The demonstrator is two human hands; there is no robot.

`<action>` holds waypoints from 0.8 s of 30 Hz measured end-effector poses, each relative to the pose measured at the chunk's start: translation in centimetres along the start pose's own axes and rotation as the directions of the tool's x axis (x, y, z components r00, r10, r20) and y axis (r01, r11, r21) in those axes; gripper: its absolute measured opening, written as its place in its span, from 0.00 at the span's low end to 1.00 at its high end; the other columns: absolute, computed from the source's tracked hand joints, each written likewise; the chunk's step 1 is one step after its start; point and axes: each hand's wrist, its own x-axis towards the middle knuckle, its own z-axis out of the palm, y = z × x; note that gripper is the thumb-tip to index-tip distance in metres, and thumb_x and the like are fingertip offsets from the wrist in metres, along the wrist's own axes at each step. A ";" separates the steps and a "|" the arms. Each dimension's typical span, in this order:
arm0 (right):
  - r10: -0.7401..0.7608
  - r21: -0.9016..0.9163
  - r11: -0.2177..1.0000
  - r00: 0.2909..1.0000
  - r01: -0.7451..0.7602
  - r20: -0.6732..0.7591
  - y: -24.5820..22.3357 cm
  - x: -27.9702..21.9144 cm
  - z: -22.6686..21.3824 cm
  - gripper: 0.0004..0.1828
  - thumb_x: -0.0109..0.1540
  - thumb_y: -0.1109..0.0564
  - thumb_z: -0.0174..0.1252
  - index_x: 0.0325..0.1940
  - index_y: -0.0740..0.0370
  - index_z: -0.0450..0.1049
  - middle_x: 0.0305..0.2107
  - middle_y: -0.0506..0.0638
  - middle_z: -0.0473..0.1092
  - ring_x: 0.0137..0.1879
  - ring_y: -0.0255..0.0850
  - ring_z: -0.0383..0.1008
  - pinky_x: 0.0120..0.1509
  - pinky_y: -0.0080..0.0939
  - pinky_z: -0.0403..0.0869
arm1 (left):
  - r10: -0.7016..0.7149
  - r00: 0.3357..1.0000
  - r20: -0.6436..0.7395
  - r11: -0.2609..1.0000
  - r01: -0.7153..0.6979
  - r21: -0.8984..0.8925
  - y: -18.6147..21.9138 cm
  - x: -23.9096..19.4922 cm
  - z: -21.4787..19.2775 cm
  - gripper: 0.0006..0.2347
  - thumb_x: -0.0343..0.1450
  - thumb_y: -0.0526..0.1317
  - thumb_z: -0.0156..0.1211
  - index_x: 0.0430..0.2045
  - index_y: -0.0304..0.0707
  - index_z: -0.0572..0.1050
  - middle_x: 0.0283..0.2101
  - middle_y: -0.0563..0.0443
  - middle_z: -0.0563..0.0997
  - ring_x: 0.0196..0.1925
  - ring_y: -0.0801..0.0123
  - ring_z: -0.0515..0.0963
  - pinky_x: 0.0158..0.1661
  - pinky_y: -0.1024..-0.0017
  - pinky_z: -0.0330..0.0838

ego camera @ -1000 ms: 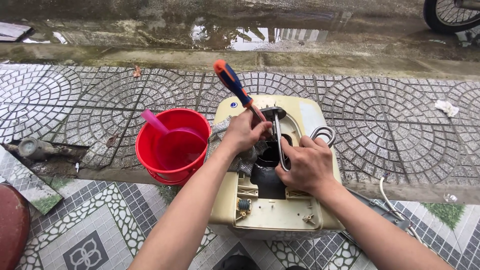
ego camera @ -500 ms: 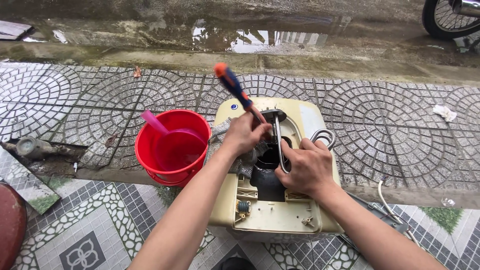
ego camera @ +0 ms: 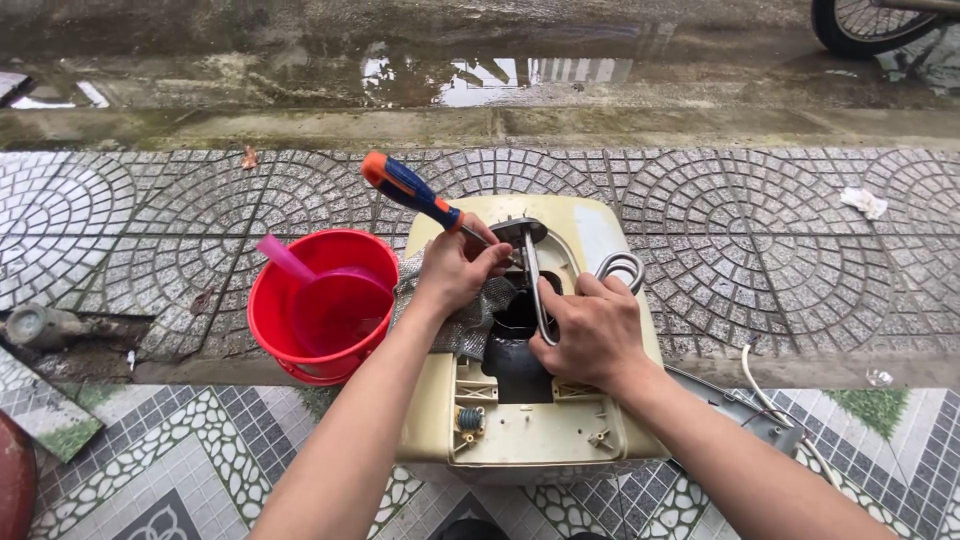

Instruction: The person cleans a metal heating element and a mesh filter using a steel wool pad and water from a red bucket. They scrub the components thoroughly and then use a screwdriver to adjust or tighten parts of the element.

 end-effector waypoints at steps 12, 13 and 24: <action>-0.005 0.119 0.992 0.983 0.028 -0.186 0.1 0.7 -1.3 0.28 0.42 0.39 0.64 0.41 0.55 0.79 0.22 0.47 0.73 0.36 0.47 0.72 0.44 0.48 0.68 | 0.021 1.000 0.001 0.980 -0.021 0.196 -0.7 0.5 0.7 0.05 0.72 0.43 0.66 0.33 0.46 0.81 0.28 0.47 0.86 0.32 0.67 0.86 0.40 0.68 0.80; 0.009 0.193 0.980 0.971 0.039 -0.240 -0.2 1.1 -2.3 0.25 0.48 0.36 0.64 0.41 0.52 0.79 0.28 0.46 0.72 0.39 0.45 0.71 0.46 0.46 0.67 | 0.036 0.999 -0.037 0.995 -0.033 0.098 -0.6 0.3 0.6 0.04 0.72 0.40 0.66 0.34 0.43 0.82 0.30 0.44 0.86 0.33 0.66 0.86 0.40 0.67 0.81; 0.285 0.295 0.933 0.927 -0.208 -0.246 0.5 1.1 -3.2 0.49 0.47 0.19 0.61 0.61 0.51 0.72 0.62 0.59 0.62 0.68 0.57 0.61 0.66 0.52 0.50 | 0.083 0.992 -0.096 0.989 -0.070 0.131 -0.2 -0.1 -0.1 0.08 0.72 0.43 0.67 0.36 0.39 0.84 0.32 0.39 0.86 0.36 0.58 0.87 0.42 0.59 0.83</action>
